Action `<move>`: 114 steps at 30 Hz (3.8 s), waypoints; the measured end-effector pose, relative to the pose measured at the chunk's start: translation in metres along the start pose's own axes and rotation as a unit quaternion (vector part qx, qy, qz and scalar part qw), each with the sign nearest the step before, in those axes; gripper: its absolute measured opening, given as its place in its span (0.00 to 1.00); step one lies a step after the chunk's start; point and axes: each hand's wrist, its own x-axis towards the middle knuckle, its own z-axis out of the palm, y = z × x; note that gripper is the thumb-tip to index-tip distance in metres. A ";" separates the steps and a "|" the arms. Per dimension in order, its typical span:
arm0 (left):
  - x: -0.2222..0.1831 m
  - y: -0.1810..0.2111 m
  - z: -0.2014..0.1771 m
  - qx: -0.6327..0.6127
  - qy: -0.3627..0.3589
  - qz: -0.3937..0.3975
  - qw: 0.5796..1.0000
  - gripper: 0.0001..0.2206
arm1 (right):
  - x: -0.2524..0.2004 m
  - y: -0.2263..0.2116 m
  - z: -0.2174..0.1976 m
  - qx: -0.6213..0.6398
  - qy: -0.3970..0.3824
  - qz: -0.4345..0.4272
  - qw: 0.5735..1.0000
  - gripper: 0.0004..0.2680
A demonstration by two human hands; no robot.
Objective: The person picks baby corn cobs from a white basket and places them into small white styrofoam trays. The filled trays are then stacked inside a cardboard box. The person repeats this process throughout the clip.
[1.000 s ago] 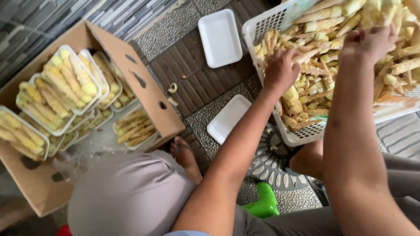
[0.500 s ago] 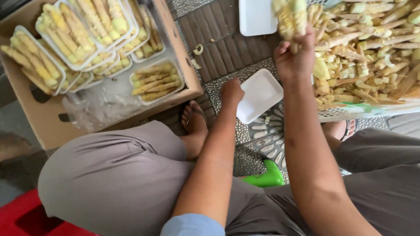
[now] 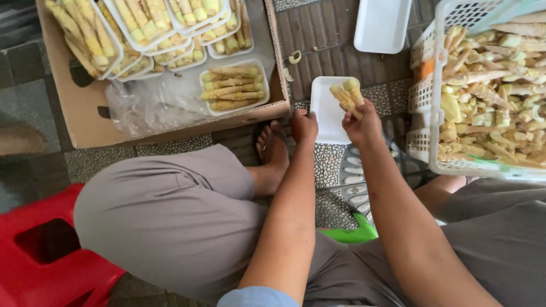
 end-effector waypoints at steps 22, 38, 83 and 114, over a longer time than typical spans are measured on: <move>-0.026 0.005 0.040 -0.382 -0.066 -0.041 0.921 0.24 | -0.026 -0.060 -0.025 -0.523 0.048 -0.263 0.810 0.17; -0.001 0.007 0.067 -0.316 -0.092 -0.039 0.944 0.23 | 0.019 -0.011 -0.032 -0.519 -0.049 -0.126 0.844 0.12; 0.017 0.046 0.082 0.029 0.002 0.101 0.994 0.19 | 0.058 0.012 -0.013 -0.545 0.113 -0.363 0.747 0.05; -0.131 0.268 0.183 -0.043 -0.183 0.537 0.822 0.15 | 0.080 -0.380 -0.096 -0.288 0.364 -0.296 0.835 0.16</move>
